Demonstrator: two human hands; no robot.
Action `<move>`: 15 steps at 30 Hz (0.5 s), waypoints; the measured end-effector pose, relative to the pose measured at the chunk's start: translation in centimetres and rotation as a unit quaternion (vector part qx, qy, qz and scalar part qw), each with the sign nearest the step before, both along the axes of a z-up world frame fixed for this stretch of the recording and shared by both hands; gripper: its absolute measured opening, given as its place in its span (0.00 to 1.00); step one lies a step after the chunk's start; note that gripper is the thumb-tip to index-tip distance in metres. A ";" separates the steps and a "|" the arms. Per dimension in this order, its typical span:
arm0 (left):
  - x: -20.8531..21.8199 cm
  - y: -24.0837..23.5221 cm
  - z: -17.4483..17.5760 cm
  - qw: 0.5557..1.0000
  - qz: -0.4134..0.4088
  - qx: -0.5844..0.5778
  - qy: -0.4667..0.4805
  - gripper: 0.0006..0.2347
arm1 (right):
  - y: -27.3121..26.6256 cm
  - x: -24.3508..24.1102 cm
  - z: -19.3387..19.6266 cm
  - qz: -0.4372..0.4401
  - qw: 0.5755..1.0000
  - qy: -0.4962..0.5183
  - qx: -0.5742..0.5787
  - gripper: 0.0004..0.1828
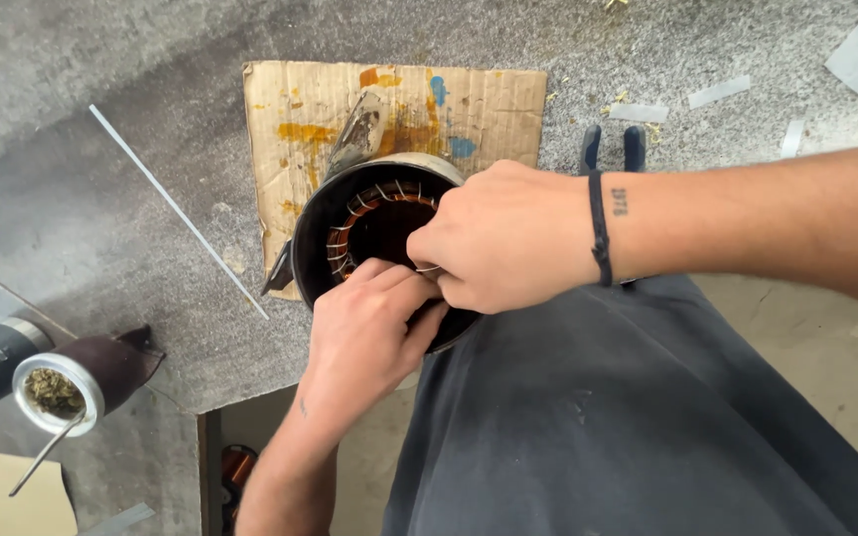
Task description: Lacing and securing the copper windings of an electric motor stator using cord
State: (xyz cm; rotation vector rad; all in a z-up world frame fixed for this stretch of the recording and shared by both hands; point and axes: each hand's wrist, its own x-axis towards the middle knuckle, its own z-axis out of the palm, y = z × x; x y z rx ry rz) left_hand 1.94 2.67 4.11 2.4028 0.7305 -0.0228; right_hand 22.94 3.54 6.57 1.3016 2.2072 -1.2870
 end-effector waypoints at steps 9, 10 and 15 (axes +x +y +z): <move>0.1 -0.5 -0.3 0.999 0.033 0.021 0.020 0.07 | -1.7 -0.5 -2.5 0.085 0.987 -0.018 0.136 0.10; 0.2 -0.5 -0.3 0.999 0.034 0.022 0.017 0.07 | -1.6 -0.5 -2.6 0.076 0.988 -0.017 0.134 0.10; 0.2 -0.8 -0.4 0.998 0.047 0.043 0.021 0.10 | -2.7 -0.1 -3.2 0.068 0.983 0.002 0.170 0.10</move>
